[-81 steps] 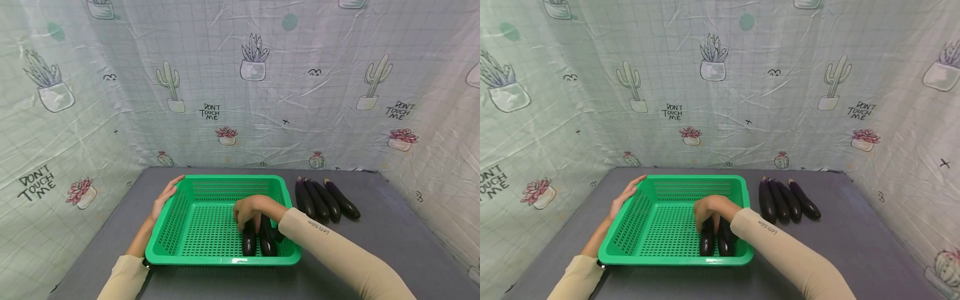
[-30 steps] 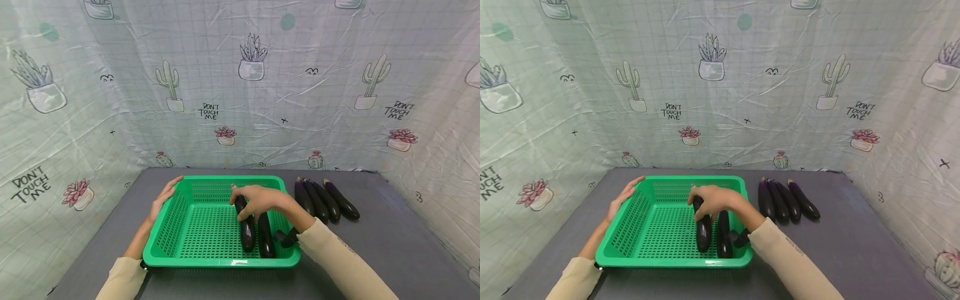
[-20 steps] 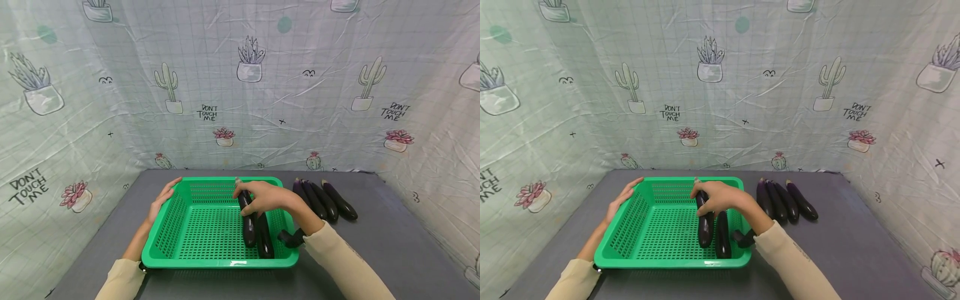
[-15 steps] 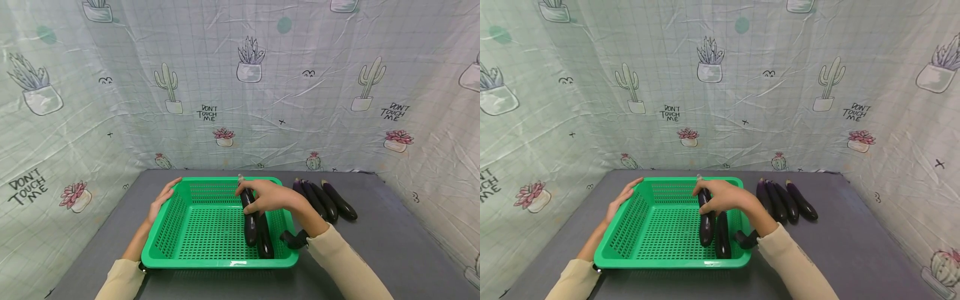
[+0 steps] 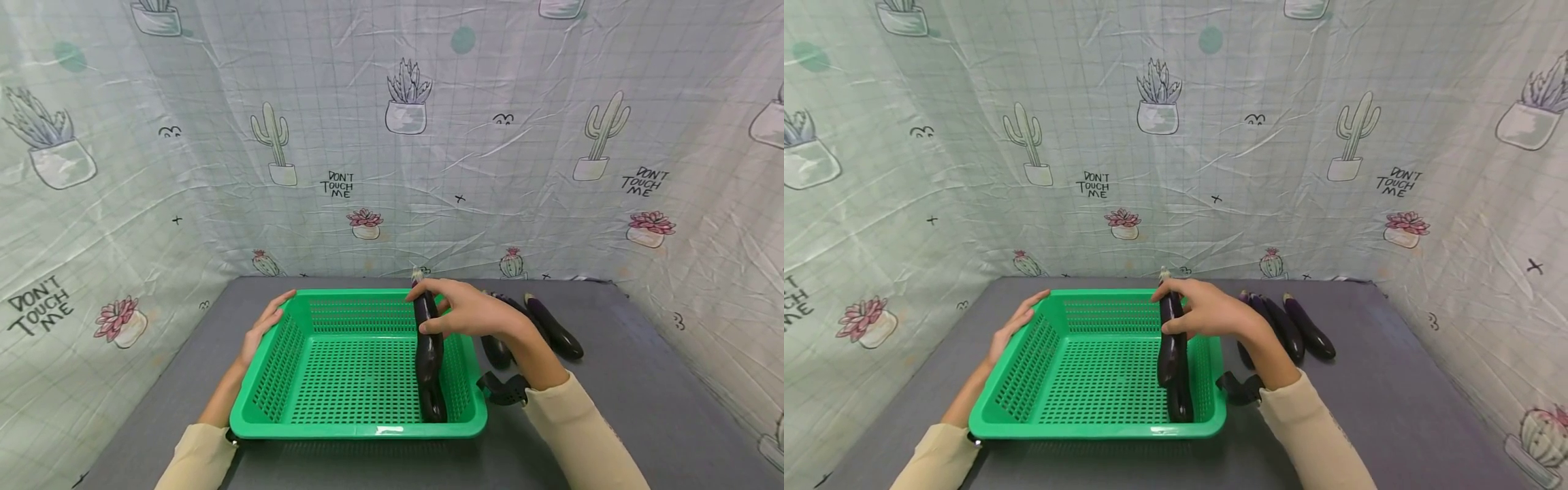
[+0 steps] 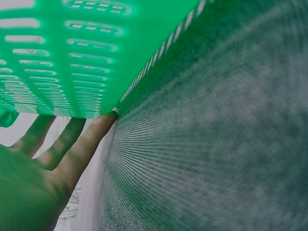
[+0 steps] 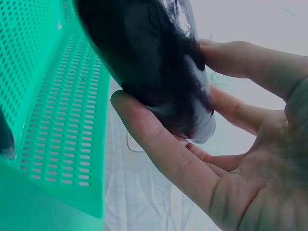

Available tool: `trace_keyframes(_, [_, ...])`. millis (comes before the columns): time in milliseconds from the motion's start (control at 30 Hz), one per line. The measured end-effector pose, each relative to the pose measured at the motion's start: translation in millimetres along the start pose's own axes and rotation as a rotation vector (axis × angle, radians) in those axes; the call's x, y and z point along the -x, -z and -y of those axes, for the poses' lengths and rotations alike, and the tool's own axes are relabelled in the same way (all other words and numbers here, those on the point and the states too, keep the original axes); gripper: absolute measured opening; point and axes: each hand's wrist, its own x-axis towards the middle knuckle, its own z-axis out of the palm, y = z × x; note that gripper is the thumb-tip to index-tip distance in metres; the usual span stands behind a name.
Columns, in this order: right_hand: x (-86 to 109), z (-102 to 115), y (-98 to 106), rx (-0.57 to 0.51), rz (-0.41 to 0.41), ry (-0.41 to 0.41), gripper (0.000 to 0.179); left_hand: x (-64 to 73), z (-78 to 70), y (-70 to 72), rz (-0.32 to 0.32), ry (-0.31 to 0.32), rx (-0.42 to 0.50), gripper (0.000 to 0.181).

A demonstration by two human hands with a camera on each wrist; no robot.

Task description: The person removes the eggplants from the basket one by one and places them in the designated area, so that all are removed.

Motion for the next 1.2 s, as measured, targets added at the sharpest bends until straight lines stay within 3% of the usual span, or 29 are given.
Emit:
trace_keyframes(300, [10.2, -8.2, 9.0, -0.03, -0.022, 0.016, 0.049, 0.4, 1.5, -0.8, -0.015, -0.006, -0.051, 0.054])
trace_keyframes(733, [26.9, -28.4, 16.6, -0.045, -0.127, 0.02, 0.051, -0.3, 0.7, 1.1, 0.021, 0.017, 0.053, 0.055])
trace_keyframes(1200, [46.0, -61.6, 24.5, 0.006, -0.235, 0.006, 0.045, 0.0, 1.7, 1.4, 0.03, 0.025, 0.071, 0.055])
